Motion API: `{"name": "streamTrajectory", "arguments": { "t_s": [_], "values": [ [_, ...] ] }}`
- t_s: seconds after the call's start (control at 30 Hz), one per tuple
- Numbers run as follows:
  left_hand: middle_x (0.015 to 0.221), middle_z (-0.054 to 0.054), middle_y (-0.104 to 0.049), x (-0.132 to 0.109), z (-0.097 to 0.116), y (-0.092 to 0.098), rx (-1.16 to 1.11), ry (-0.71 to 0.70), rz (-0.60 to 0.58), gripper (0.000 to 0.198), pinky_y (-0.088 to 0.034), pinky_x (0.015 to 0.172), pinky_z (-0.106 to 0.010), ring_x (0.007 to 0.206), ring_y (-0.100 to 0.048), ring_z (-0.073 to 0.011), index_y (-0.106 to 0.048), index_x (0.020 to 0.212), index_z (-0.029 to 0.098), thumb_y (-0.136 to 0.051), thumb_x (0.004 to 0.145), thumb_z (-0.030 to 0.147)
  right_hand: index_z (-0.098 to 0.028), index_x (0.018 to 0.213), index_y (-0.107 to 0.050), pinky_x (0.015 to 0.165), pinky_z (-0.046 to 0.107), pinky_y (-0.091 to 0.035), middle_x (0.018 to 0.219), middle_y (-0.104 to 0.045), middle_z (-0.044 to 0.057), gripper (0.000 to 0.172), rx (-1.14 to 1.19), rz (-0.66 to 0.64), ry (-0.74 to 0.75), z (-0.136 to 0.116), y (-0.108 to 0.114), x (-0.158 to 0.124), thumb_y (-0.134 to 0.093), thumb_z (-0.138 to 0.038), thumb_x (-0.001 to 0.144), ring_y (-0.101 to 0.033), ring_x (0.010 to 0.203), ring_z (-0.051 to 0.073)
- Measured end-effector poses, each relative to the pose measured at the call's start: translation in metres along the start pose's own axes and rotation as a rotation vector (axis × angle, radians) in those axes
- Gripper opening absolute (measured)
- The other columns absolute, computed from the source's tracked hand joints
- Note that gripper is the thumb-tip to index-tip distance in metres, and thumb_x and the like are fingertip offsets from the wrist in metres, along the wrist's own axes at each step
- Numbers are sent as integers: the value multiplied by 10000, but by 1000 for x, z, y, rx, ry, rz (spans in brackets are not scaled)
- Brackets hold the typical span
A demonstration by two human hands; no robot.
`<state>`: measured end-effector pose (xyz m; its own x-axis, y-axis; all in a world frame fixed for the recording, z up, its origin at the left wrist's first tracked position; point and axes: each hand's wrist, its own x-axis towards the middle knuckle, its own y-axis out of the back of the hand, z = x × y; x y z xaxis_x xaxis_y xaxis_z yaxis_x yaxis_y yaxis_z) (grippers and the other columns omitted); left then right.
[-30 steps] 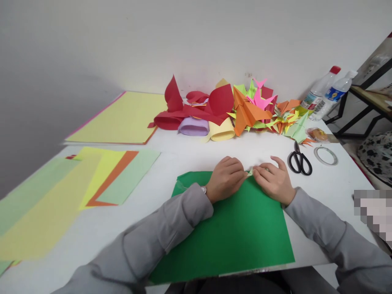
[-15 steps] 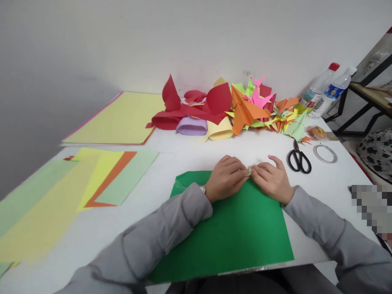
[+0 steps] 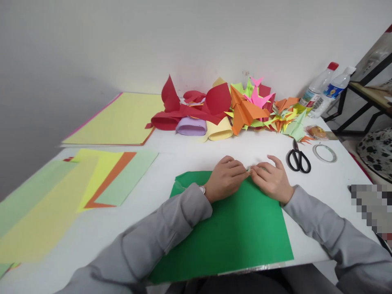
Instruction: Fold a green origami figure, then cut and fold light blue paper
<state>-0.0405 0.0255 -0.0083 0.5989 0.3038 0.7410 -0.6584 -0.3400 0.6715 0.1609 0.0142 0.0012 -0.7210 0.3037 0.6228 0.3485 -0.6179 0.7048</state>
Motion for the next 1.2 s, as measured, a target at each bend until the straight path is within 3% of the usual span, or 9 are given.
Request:
{"name": "streamTrajectory", "arguments": {
  "t_s": [0.37, 0.87, 1.2],
  "values": [
    [603, 30, -604, -1, -1, 3, -7, 50, 142, 247, -377, 638, -306, 659, -595, -122, -487, 648, 185, -605, 864, 160, -214, 883, -611, 1003, 434, -342, 841, -746, -33, 121, 15, 21, 3, 4, 0, -2, -561, -107, 909, -630, 812, 137],
    [688, -7, -673, -2, -5, 6, -150, 114, 177, 115, -430, 650, -297, 676, -617, -133, -585, 752, 184, -640, 853, 193, -209, 895, -642, 1012, 442, -324, 880, -746, -16, 141, -3, 15, -24, 14, 0, -8, -567, -90, 894, -628, 838, 138],
    [670, -21, -668, -2, -5, 5, -223, 168, 184, 142, -438, 637, -299, 649, -615, -139, -590, 713, 177, -645, 843, 184, -214, 894, -639, 1000, 443, -324, 872, -751, -17, 177, 11, 10, -28, 13, 3, -5, -518, -87, 915, -623, 813, 146]
  ]
}}
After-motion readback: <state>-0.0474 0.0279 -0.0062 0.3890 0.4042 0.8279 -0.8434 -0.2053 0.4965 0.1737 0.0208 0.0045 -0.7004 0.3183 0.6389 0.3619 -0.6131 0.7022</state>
